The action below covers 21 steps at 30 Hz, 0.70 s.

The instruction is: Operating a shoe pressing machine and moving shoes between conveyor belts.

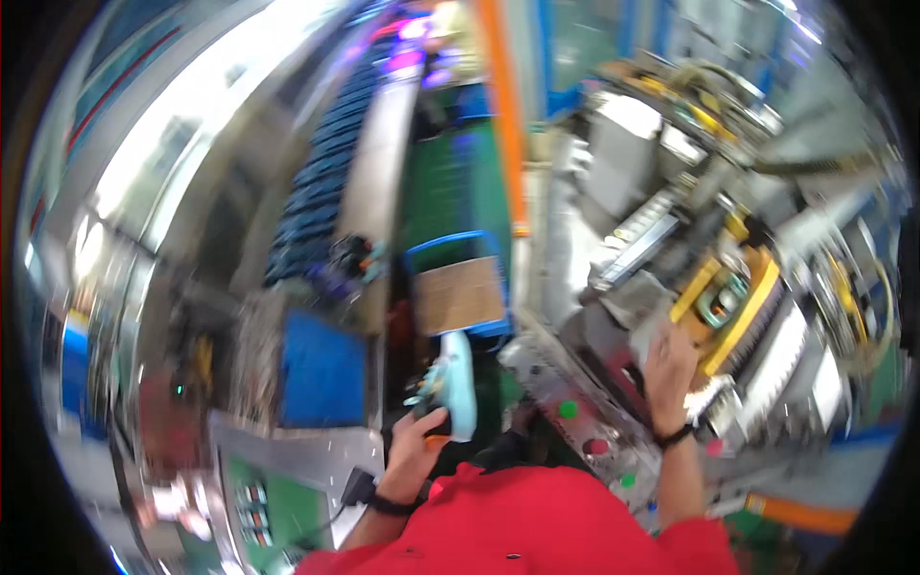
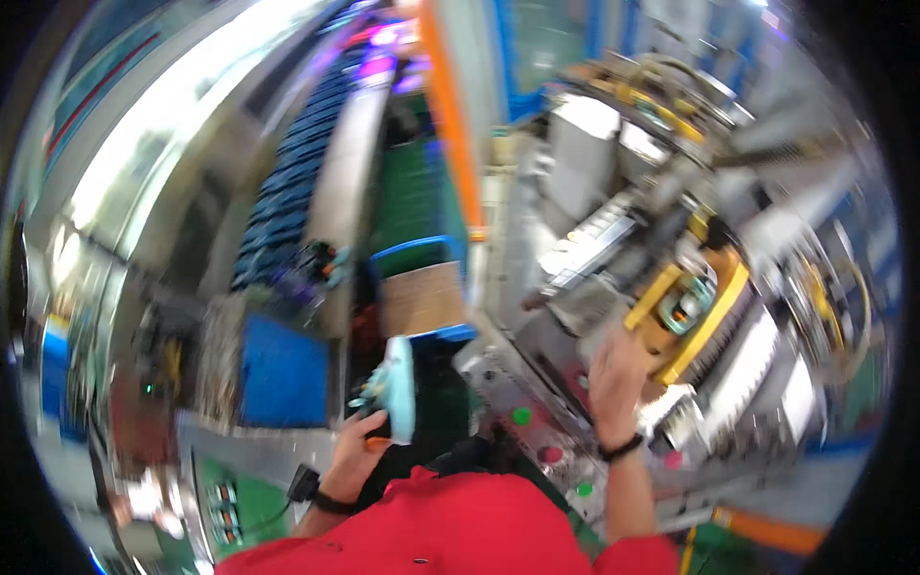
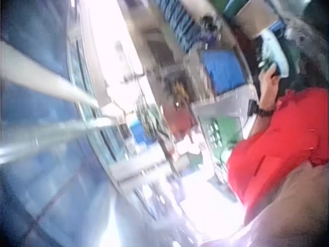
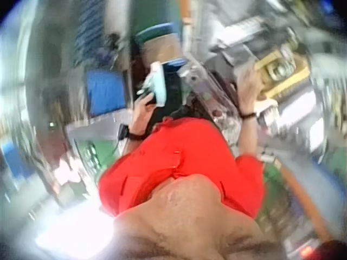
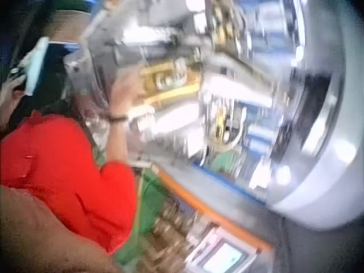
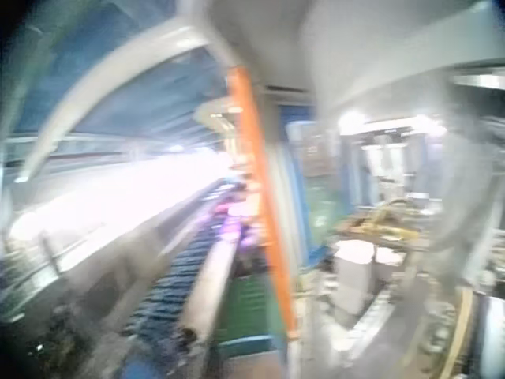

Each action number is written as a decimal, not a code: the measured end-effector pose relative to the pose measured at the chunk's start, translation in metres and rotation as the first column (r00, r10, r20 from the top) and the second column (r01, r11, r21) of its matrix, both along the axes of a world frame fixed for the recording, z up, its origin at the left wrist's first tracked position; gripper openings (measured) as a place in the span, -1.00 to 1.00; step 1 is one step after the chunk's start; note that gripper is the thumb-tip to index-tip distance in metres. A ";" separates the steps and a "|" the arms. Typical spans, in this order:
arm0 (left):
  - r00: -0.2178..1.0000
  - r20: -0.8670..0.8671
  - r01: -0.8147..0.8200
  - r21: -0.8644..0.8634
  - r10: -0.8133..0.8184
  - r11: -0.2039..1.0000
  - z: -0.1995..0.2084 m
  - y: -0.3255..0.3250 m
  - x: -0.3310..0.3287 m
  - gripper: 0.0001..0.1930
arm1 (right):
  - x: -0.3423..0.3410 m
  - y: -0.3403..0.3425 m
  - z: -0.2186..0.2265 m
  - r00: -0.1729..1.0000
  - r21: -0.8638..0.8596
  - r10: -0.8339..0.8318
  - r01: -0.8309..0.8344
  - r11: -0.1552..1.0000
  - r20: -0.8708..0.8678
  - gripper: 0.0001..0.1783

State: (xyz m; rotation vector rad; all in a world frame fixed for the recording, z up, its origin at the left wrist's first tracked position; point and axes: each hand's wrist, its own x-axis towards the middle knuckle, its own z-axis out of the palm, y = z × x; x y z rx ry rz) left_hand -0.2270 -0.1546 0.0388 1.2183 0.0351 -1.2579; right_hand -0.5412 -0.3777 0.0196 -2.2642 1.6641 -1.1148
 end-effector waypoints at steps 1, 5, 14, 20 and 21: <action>1.000 -0.021 -0.002 0.039 0.003 0.999 -0.006 0.005 -0.004 -0.78 | 0.018 0.030 -0.013 0.993 0.093 0.099 -0.104 0.990 0.056 -0.85; 0.995 -0.103 -0.004 0.026 0.007 1.000 -0.001 0.035 -0.023 -0.78 | 0.067 0.066 -0.130 0.950 0.235 0.311 -0.304 0.923 0.008 -0.93; 0.839 -0.147 -0.506 0.144 0.524 0.851 -0.057 0.166 0.005 -0.73 | 0.062 0.039 -0.238 0.895 0.172 0.440 -0.423 0.889 -0.072 -0.84; 0.540 -0.088 -0.805 0.235 0.837 0.544 -0.128 0.286 0.061 -0.76 | 0.200 0.010 -0.045 0.876 0.013 0.471 -0.475 0.880 0.106 -0.84; 0.478 -0.030 -0.833 0.301 0.878 0.464 -0.140 0.305 0.076 -0.75 | 0.228 -0.012 -0.027 0.840 -0.112 0.543 -0.537 0.836 0.028 -0.82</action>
